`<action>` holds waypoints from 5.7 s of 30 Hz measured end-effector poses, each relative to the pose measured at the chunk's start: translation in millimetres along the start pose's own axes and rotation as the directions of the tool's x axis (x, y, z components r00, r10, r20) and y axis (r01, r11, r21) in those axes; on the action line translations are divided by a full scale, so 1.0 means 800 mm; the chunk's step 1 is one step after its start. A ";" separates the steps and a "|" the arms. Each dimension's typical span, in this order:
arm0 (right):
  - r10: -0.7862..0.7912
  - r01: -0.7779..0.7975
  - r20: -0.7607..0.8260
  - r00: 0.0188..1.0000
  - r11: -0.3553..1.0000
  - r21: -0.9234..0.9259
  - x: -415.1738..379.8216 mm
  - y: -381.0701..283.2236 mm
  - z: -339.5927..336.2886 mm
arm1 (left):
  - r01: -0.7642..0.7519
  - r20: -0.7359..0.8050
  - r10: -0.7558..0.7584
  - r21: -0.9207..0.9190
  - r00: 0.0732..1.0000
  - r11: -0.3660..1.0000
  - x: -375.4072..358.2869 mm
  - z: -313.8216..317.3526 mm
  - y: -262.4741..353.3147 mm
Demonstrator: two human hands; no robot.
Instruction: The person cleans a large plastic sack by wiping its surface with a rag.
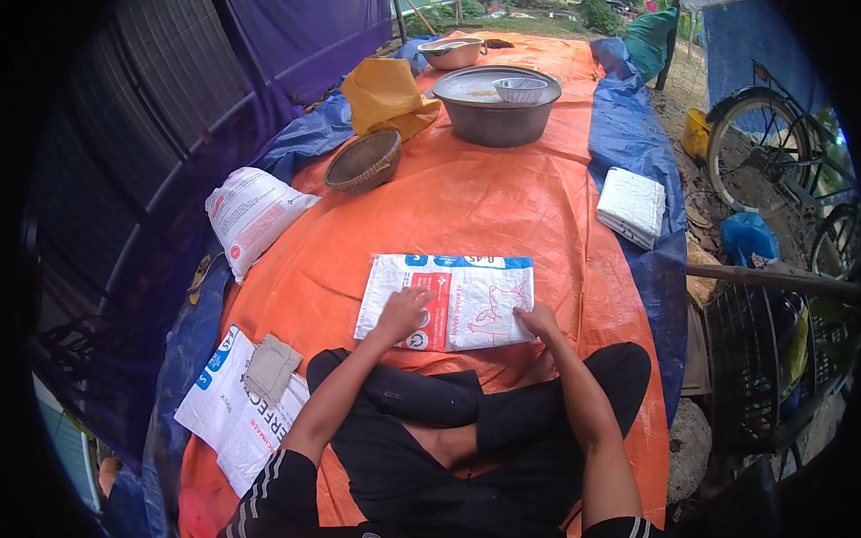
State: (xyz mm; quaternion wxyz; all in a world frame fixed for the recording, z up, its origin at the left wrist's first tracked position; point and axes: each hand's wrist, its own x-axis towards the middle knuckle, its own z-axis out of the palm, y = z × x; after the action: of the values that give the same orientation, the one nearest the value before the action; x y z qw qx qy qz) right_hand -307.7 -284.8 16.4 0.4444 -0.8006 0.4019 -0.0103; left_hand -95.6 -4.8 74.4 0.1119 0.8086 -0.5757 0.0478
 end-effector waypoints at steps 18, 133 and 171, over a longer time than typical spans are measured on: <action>-0.326 0.306 -0.040 0.945 0.830 0.466 -0.030 -0.071 -0.031 | 0.923 0.105 -0.917 -0.019 0.385 0.385 -0.023 0.007 -0.053; -0.436 0.535 0.310 0.845 0.695 -0.481 -0.115 0.008 -0.118 | 0.797 0.614 -0.569 -0.174 0.547 0.578 -0.484 -0.228 0.099; -0.432 0.535 0.319 0.844 0.725 -0.434 -0.111 0.024 -0.127 | 0.815 0.019 -0.861 0.310 0.509 0.489 -0.593 -0.194 -0.002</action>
State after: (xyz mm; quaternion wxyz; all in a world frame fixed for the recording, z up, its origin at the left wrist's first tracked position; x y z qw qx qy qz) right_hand -417.9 -303.8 94.5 0.2365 -0.9623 0.1205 0.0587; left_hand -243.7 469.0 127.4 -0.0365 0.9940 -0.1030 -0.0074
